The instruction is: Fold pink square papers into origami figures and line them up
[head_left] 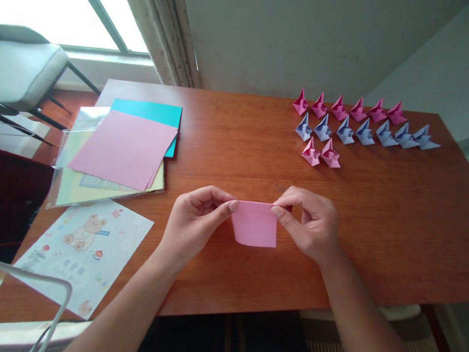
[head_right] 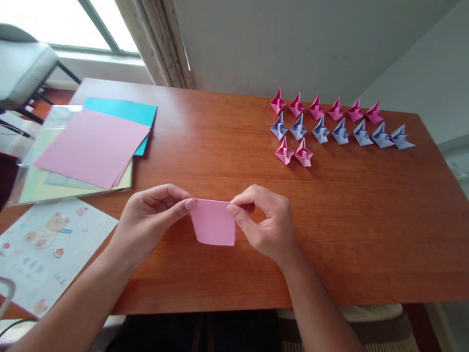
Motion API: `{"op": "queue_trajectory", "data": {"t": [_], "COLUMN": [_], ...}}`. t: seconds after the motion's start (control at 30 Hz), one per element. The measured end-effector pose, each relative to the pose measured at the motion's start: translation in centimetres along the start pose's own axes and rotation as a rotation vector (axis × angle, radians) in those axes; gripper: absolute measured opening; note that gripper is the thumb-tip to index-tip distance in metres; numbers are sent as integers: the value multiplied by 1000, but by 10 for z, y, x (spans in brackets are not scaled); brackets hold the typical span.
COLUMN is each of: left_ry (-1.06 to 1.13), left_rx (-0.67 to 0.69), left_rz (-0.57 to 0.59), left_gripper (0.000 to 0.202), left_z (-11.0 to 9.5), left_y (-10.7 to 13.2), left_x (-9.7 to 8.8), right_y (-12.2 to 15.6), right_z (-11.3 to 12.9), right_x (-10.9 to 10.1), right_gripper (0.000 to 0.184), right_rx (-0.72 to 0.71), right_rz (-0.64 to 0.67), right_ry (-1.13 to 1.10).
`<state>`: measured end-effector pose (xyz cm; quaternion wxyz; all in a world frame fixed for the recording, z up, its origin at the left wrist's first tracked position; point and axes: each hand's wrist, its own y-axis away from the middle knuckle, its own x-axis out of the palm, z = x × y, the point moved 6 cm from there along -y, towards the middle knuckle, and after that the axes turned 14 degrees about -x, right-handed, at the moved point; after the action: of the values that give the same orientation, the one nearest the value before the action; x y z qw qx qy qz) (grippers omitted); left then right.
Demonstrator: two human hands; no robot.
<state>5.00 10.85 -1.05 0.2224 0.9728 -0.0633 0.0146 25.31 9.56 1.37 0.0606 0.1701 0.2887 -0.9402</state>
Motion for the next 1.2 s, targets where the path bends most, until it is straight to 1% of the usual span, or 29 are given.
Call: {"op": "queue_trajectory", "data": {"t": [0.2, 0.33, 0.4, 0.5, 0.53, 0.57, 0.7, 0.73, 0.87, 0.93, 1.0, 1.1, 1.17, 1.2], "left_ry": [-30, -101, -97, -86, -96, -112, -169, -166, -169, -202, -184, -119, -145, -169], "left_rx": [30, 98, 93, 46, 43, 49, 90, 83, 59, 75, 69, 12, -8, -5], "left_rz": [-62, -124, -96, 5, 20, 17, -76, -73, 3, -11, -15, 61, 99, 98], "left_gripper": [24, 22, 22, 24, 25, 25, 24, 24, 24, 26, 26, 25, 26, 26], "left_z": [-1, -6, -6, -3, -2, -2, -2, -1, 4, 5, 7, 10, 10, 9], "left_y": [2, 4, 4, 3, 3, 3, 3, 3, 1, 0, -1, -1, 0, 0], "left_x": [-2, -3, -1, 5, 6, 7, 2, 2, 7, 6, 6, 9, 12, 13], "right_y": [2, 4, 5, 7, 7, 7, 8, 9, 11, 11, 11, 11, 11, 11], "right_z": [-6, -8, -9, -10, -10, -10, -11, -11, -15, -16, -17, -18, -18, -18], "right_x": [4, 7, 7, 5, 5, 4, 6, 6, 3, 2, 2, 1, -1, -1], "right_gripper": [14, 15, 15, 15, 15, 15, 15, 15, 15, 15, 14, 14, 14, 13], "right_rx": [93, 133, 146, 157, 158, 159, 169, 176, 216, 224, 226, 228, 229, 230], "right_rz": [-8, -14, -30, -69, -78, -83, -81, -88, -142, -147, -142, -173, -197, -203], "right_ry": [-120, -144, -156, -156, -149, -142, -132, -138, -136, -122, -119, -138, -138, -136]}}
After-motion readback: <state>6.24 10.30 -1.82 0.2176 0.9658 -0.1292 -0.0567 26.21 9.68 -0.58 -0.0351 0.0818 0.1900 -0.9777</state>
